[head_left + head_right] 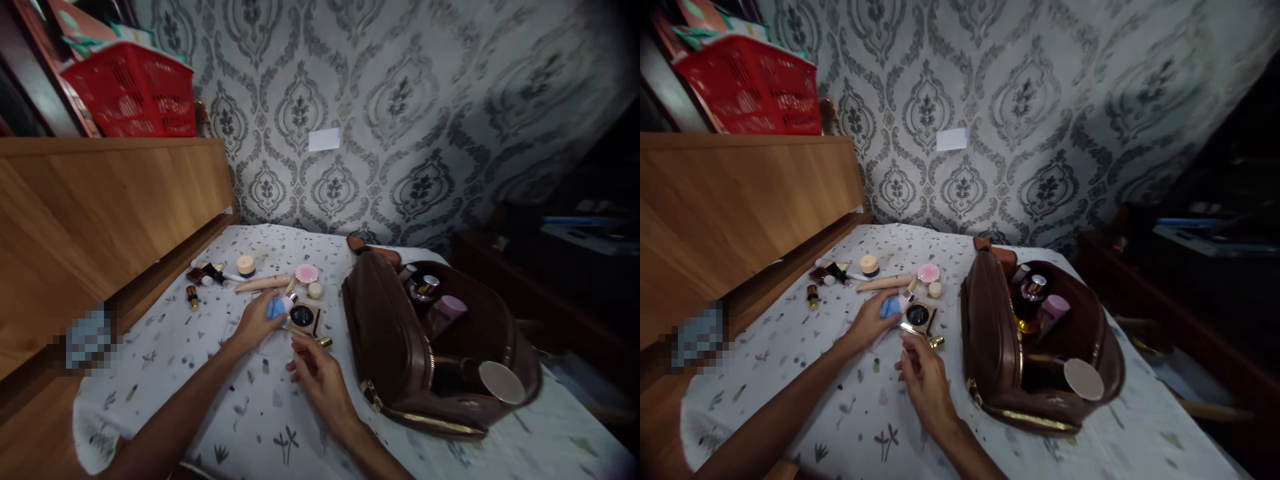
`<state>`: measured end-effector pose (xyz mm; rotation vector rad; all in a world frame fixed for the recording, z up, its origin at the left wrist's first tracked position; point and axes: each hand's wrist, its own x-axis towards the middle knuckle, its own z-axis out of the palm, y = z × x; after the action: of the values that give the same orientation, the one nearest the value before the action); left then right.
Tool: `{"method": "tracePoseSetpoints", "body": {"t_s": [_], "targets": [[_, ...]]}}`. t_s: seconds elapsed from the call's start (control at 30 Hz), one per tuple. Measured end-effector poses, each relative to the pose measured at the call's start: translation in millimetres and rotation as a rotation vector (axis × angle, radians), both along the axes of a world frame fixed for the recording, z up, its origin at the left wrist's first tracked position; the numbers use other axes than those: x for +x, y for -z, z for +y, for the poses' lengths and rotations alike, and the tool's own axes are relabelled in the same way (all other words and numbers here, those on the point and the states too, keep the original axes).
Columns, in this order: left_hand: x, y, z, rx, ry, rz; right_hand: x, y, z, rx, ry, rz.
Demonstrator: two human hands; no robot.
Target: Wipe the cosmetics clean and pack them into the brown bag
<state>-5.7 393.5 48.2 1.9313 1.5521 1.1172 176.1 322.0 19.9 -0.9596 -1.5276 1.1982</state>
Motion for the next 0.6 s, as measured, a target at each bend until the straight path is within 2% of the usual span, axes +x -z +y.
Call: {"method": "tracePoseSetpoints", "body": {"t_s": [0.2,0.33,0.43,0.6], "targets": [[7.1,-6.8,-6.0,-0.03,0.0,-0.222,-3.4,4.5,-4.6,-0.035,-0.059,-0.055],[21.8,-6.5,-16.9,-0.069,0.04,-0.38,-9.0,-1.8,-8.6,-0.043,-0.119,0.018],[32.9,-2.5,-24.1,-0.123,0.087,-0.511,-13.4,-0.1,-7.6,-0.126,-0.13,0.097],[35.5,-2.8,-24.7,-0.079,0.07,-0.541,-13.2,7.7,-0.1,-0.231,-0.134,0.198]]}}
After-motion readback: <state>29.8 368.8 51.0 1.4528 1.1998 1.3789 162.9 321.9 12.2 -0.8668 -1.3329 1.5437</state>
